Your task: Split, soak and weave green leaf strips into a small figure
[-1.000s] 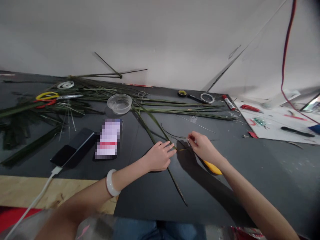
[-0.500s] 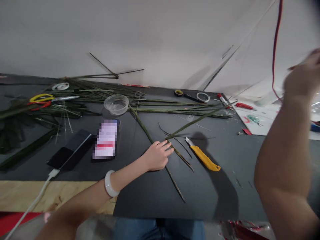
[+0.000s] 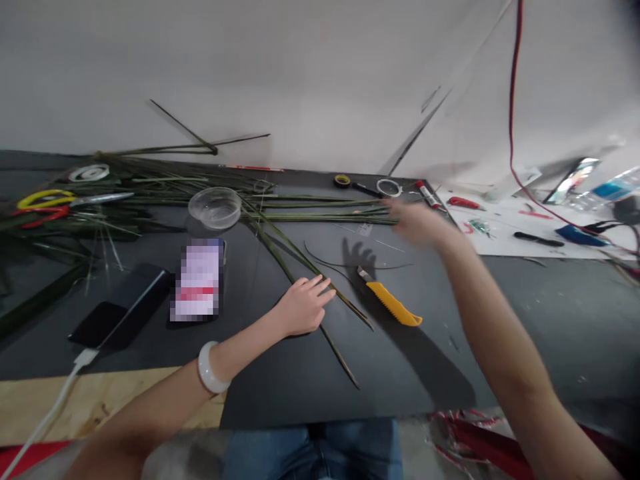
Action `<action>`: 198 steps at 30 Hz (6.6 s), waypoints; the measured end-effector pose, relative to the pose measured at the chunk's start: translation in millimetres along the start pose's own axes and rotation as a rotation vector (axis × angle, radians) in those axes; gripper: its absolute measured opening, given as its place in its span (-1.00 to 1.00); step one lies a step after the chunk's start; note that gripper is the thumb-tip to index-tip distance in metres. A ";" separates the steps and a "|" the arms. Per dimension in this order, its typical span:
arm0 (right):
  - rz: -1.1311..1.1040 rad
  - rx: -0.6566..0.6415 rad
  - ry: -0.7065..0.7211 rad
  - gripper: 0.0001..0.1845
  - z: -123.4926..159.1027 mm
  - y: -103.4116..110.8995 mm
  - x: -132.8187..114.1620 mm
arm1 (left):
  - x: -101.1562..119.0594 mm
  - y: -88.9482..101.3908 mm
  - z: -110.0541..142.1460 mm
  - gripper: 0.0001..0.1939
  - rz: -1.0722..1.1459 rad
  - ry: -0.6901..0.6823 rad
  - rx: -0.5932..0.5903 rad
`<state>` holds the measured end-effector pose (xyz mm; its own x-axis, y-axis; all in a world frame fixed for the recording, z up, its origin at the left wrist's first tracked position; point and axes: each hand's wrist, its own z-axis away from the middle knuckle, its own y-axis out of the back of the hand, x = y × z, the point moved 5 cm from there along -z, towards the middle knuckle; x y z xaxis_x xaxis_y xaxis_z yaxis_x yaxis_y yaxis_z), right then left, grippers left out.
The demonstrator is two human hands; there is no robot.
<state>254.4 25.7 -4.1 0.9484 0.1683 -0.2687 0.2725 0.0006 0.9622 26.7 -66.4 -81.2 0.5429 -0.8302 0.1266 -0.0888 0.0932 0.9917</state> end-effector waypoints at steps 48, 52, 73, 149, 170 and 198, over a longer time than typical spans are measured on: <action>-0.614 -0.470 0.139 -0.76 108.6 -76.0 -79.3 | 8.8 16.8 8.5 -0.77 -0.066 -0.250 0.580; -0.456 -0.234 0.016 -0.67 105.0 -66.6 -51.1 | 6.1 15.9 8.5 -0.75 -0.064 -0.224 0.572; -0.786 0.200 -0.156 -0.65 119.8 -56.4 -23.4 | -18.7 66.1 -1.0 -0.77 0.371 0.150 0.756; 0.421 -0.030 -0.393 -0.47 -7.7 -54.2 22.6 | 86.7 18.4 26.9 -0.86 -0.158 -0.048 -0.212; -0.025 -0.356 0.124 -0.76 30.6 -105.1 -166.9 | 84.9 33.5 44.3 -0.69 -0.044 -0.043 -0.192; 0.299 -0.277 -0.103 -0.74 27.9 -77.3 -44.2 | -266.2 99.6 56.5 0.25 0.159 1.114 0.011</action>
<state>195.9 -9.2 -67.8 0.9942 0.1020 0.0343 -0.0575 0.2337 0.9706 -173.8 132.8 -17.5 0.9675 0.1449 0.2071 -0.2278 0.1451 0.9628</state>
